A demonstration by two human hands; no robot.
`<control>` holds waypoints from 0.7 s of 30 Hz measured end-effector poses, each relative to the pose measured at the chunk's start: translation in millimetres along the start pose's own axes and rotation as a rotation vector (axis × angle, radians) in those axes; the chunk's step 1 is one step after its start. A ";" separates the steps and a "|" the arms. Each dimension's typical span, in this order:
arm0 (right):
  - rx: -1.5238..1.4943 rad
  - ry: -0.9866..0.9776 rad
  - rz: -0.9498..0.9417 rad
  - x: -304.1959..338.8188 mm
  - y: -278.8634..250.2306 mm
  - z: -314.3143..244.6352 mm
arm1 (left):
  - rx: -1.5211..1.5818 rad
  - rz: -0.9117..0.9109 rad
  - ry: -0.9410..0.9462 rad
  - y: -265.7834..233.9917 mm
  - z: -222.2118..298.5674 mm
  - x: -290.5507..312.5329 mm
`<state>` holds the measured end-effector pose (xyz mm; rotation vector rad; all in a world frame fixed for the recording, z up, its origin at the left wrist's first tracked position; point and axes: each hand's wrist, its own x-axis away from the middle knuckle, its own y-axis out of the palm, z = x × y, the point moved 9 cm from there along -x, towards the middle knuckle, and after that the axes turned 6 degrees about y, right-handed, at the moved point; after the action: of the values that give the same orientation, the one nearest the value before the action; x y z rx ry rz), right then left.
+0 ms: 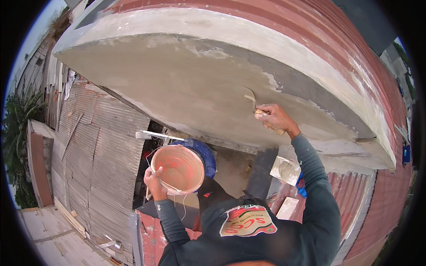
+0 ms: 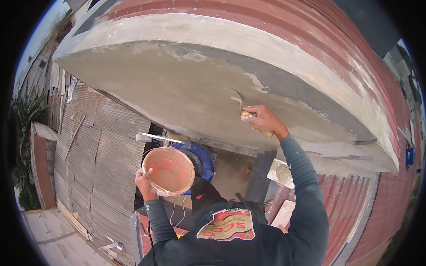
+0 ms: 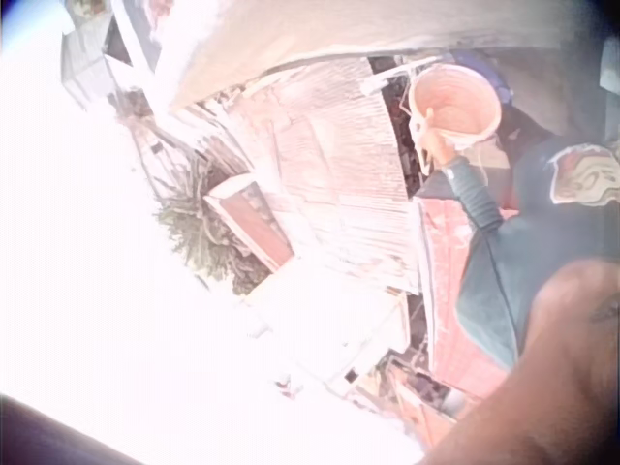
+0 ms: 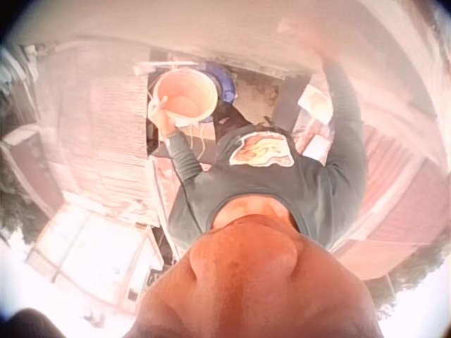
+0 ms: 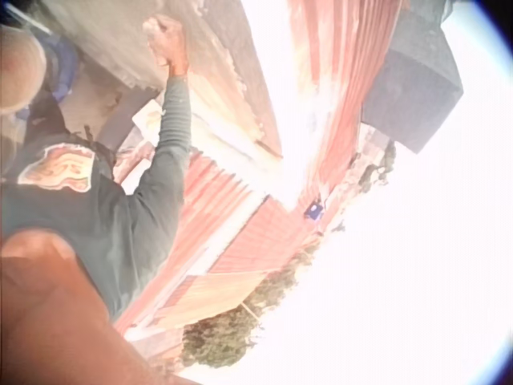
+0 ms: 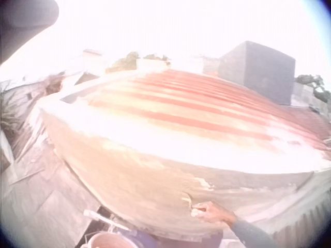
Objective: The person applies plaster to a concrete wall using a trowel, repeatedly taking plaster from a bucket and spreading it across the wall surface to smooth it.
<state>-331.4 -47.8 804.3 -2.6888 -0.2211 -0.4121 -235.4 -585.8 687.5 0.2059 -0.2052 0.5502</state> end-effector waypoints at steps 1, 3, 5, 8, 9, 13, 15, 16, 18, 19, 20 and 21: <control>0.049 0.030 -0.015 -9.3 7.9 30.6 | 0.016 -0.021 -0.001 5.1 1.6 -3.2; 0.247 -0.060 0.031 -8.4 6.6 36.5 | 0.054 -0.041 -0.008 5.9 3.6 0.5; 0.541 -0.293 0.180 10.3 -4.3 14.4 | 0.103 -0.031 -0.033 7.9 6.4 3.9; 0.396 -0.210 0.297 59.9 -49.3 -45.5 | 0.121 -0.022 -0.041 6.1 12.8 8.1; 0.423 -0.280 0.362 78.9 -61.8 -64.2 | 0.117 -0.028 -0.038 5.5 11.6 6.9; 0.521 -0.424 0.442 120.7 -70.2 -83.8 | 0.058 -0.017 -0.009 6.9 8.8 3.9; 0.573 -0.397 0.371 119.3 -57.0 -76.5 | 0.037 -0.027 -0.023 11.0 6.4 2.7; 0.602 -0.362 0.324 110.0 -42.3 -63.6 | 0.028 -0.032 -0.031 14.1 4.1 2.0; 0.624 -0.337 0.261 85.7 -17.8 -43.5 | 0.043 -0.057 -0.040 20.5 -1.8 -2.1; 0.618 -0.343 0.249 72.3 -8.7 -36.7 | 0.049 -0.069 -0.045 25.6 -0.6 -2.1; 0.611 -0.350 0.237 64.4 -5.7 -33.5 | 0.056 -0.073 -0.050 30.0 0.5 -1.1; 0.596 -0.367 0.255 58.5 -9.4 -38.4 | 0.073 -0.074 -0.052 30.4 2.8 0.5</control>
<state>-287.9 -49.9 859.9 -2.1383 -0.0823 0.2053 -251.6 -561.0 694.6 0.2976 -0.2269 0.4792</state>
